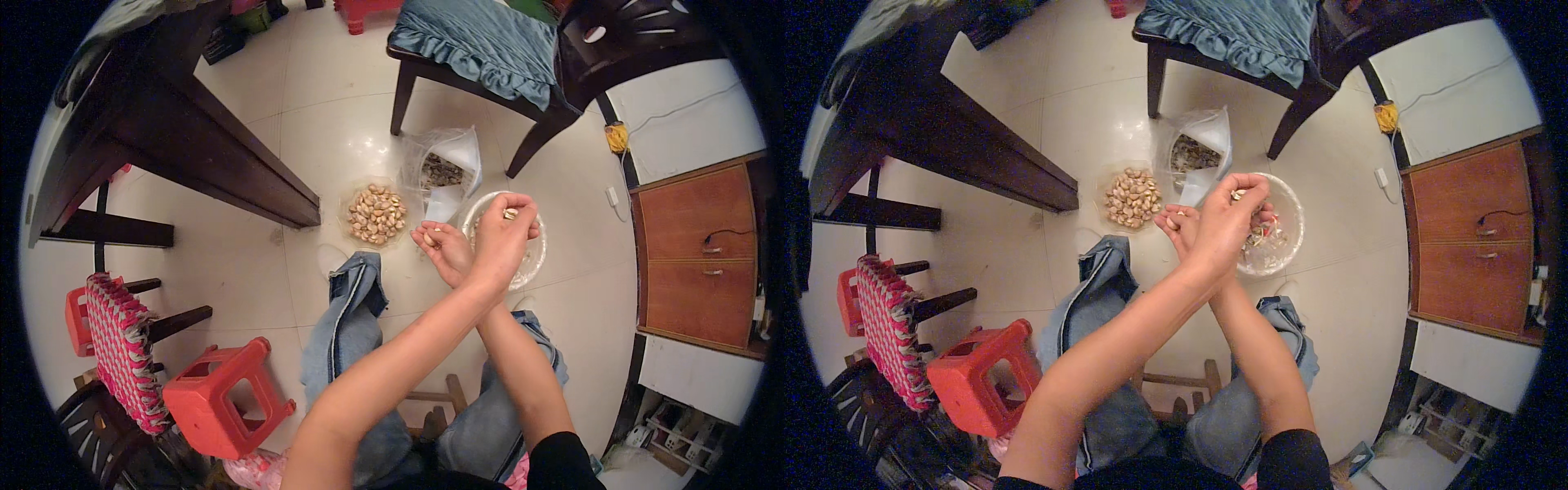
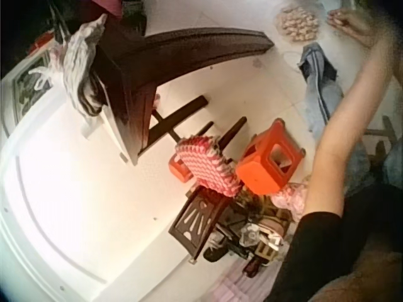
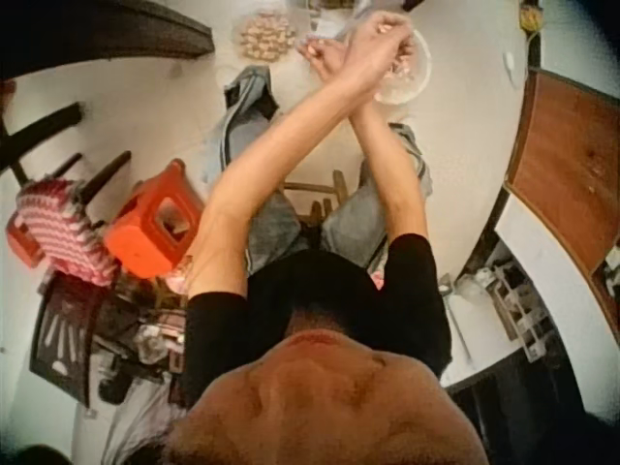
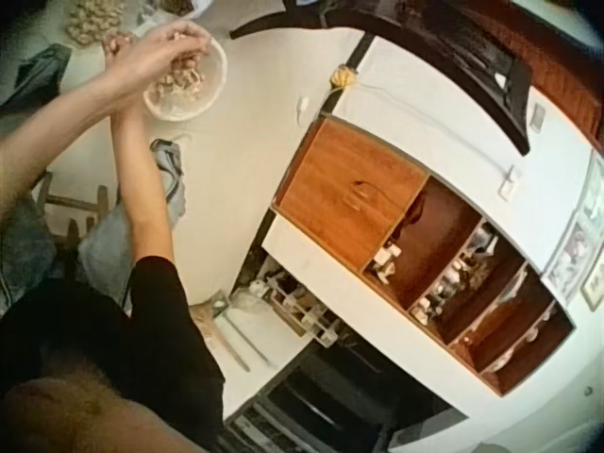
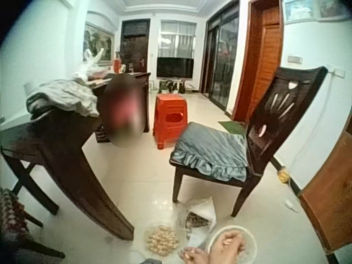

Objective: The person sits on a low stool and peels garlic cloves by hand. They separate the cloves from the bulb, remove the skins, and place the peeled cloves into a bowl while discarding the skins into a separate container.

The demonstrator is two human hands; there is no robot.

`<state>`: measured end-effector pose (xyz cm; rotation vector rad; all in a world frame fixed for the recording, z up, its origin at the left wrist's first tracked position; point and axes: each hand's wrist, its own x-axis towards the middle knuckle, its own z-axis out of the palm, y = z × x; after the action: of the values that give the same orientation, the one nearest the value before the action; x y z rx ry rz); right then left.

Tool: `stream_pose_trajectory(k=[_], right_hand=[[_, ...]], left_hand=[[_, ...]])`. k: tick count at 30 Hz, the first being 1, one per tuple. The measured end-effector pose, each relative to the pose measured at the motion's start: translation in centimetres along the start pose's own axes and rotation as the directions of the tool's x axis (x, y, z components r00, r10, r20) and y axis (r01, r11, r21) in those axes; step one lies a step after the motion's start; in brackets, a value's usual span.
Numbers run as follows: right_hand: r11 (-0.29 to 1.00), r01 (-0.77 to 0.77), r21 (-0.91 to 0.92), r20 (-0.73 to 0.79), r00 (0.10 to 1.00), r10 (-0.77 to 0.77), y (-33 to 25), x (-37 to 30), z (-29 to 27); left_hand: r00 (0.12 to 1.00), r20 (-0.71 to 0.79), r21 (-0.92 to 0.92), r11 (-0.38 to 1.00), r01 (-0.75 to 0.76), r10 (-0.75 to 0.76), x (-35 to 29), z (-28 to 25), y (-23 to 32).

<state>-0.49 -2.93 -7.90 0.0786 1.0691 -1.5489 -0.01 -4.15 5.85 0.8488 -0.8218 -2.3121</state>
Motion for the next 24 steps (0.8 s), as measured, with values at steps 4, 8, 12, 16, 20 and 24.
stream_pose_trajectory(k=[4,8,12,16,20,24], right_hand=[[0.997,-0.037,0.061,-0.019,0.999,0.039,1.6,2.9,1.5],[0.998,-0.060,0.014,-0.043,0.997,0.060,1.2,3.2,4.4],[0.989,-0.023,-0.148,-0.181,0.983,-0.005,-0.3,3.0,4.1],[0.996,0.090,-0.013,0.104,0.991,-0.089,-2.6,2.1,2.0],[0.987,0.154,0.036,0.224,0.962,-0.158,-7.5,-0.1,-1.7],[0.968,0.250,-0.019,-0.105,0.962,-0.251,-10.7,-5.5,0.4]], left_hand=[[0.999,-0.027,-0.011,1.000,0.020,-0.020,-0.3,0.2,1.2],[1.000,-0.023,-0.035,0.999,0.016,-0.017,-0.4,-0.4,2.3],[1.000,-0.017,-0.026,1.000,0.011,-0.011,-0.2,-0.1,2.7],[1.000,0.007,-0.165,0.986,0.011,-0.011,0.7,0.0,1.8],[0.994,0.105,-0.241,0.971,-0.005,0.032,0.9,1.2,1.2],[0.992,0.125,-0.116,0.993,0.034,-0.020,0.1,0.1,3.3]])
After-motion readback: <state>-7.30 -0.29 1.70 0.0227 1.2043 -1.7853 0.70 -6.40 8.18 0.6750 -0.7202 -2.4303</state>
